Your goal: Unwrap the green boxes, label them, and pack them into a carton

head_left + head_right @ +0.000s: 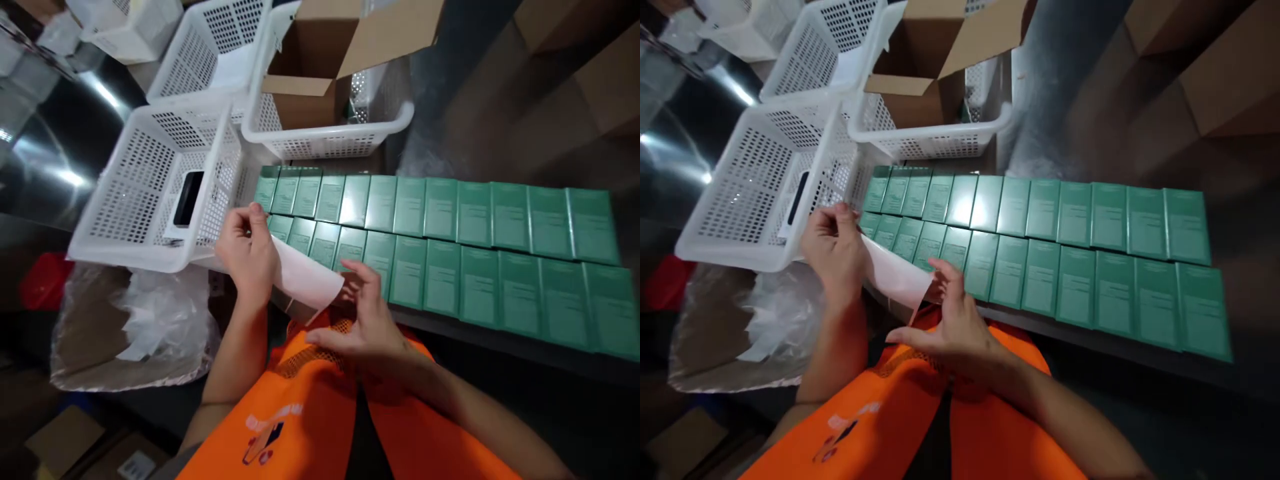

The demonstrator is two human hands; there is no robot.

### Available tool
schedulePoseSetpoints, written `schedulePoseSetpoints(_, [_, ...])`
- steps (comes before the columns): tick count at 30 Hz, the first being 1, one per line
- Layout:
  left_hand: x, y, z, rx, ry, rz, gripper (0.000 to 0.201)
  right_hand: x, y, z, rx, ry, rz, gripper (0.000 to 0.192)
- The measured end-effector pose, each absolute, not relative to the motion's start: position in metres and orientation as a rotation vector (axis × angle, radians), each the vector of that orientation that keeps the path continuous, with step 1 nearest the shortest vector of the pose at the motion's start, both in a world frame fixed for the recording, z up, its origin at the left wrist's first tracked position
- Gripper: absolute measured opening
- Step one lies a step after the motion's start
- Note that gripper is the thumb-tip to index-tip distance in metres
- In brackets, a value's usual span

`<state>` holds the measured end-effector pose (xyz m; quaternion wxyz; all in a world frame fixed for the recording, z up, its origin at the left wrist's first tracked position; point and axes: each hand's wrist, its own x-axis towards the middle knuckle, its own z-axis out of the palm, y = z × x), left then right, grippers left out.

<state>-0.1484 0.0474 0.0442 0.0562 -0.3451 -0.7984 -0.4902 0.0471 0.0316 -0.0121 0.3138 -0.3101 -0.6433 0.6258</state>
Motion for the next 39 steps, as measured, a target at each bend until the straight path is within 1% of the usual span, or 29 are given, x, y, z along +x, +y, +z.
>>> schedulePoseSetpoints(1, [-0.149, 0.050, 0.045, -1.030, -2.439, -1.471, 0.034, 0.042, 0.025, -0.018, -0.774, -1.681, 1.640, 0.100])
schedulePoseSetpoints(5, [-0.155, 0.055, 0.044, -0.997, -2.515, -1.364, 0.023, 0.028, 0.018, -0.033, -0.685, -1.620, 1.494, 0.082])
schedulePoseSetpoints(6, [-0.157, 0.055, 0.042, -0.991, -2.503, -1.354, 0.023, 0.026, 0.019, -0.033, -0.684, -1.648, 1.476, 0.080])
schedulePoseSetpoints(9, [-0.164, 0.057, 0.034, -0.981, -2.422, -1.347, 0.031, 0.025, 0.025, -0.027, -0.675, -1.824, 1.453, 0.075])
schedulePoseSetpoints(11, [-0.168, 0.058, 0.031, -0.998, -2.398, -1.384, 0.035, 0.025, 0.028, -0.021, -0.662, -1.910, 1.399, 0.061])
schedulePoseSetpoints(13, [-0.170, 0.055, 0.032, -1.033, -2.350, -1.446, 0.038, 0.024, 0.030, -0.017, -0.661, -1.907, 1.352, 0.044])
schedulePoseSetpoints(14, [-0.170, 0.051, 0.035, -1.073, -2.308, -1.470, 0.039, 0.025, 0.032, -0.014, -0.665, -1.878, 1.348, 0.038])
schedulePoseSetpoints(16, [-0.173, 0.038, 0.045, -1.263, -2.211, -1.525, 0.038, 0.028, 0.036, -0.009, -0.681, -1.809, 1.368, 0.034])
schedulePoseSetpoints(18, [-0.177, 0.019, 0.057, -1.643, -2.171, -1.605, 0.039, 0.034, 0.043, -0.003, -0.712, -1.738, 1.378, 0.032])
schedulePoseSetpoints(20, [-0.182, 0.002, 0.067, -2.105, -2.235, -1.686, 0.050, 0.042, 0.052, 0.004, -0.761, -1.680, 1.347, 0.026])
schedulePoseSetpoints(22, [-0.186, -0.011, 0.071, -2.330, -2.420, -1.783, 0.052, 0.048, 0.059, 0.011, -0.845, -1.640, 1.276, 0.020])
schedulePoseSetpoints(23, [-0.186, -0.015, 0.071, -2.291, -2.536, -1.870, 0.055, 0.050, 0.063, 0.014, -0.882, -1.631, 1.241, 0.018])
schedulePoseSetpoints(25, [-0.184, -0.017, 0.068, -1.987, -2.723, -2.094, 0.056, 0.054, 0.068, 0.018, -0.919, -1.636, 1.214, 0.015])
schedulePoseSetpoints(27, [-0.179, -0.013, 0.063, -1.653, -2.826, -2.231, 0.049, 0.056, 0.070, 0.021, -0.934, -1.645, 1.245, 0.015])
schedulePoseSetpoints(30, [-0.173, -0.004, 0.059, -1.404, -2.922, -2.276, 0.034, 0.060, 0.072, 0.024, -1.028, -1.611, 1.295, 0.019])
schedulePoseSetpoints(33, [-0.171, 0.006, 0.055, -1.372, -2.959, -2.276, 0.024, 0.066, 0.075, 0.025, -1.104, -1.613, 1.282, 0.017])
schedulePoseSetpoints(36, [-0.172, 0.014, 0.051, -1.432, -2.942, -2.261, 0.023, 0.071, 0.079, 0.027, -1.093, -1.701, 1.195, 0.012])
schedulePoseSetpoints(39, [-0.171, 0.022, 0.050, -1.532, -2.899, -2.244, 0.023, 0.075, 0.083, 0.028, -1.031, -1.799, 1.005, 0.005])
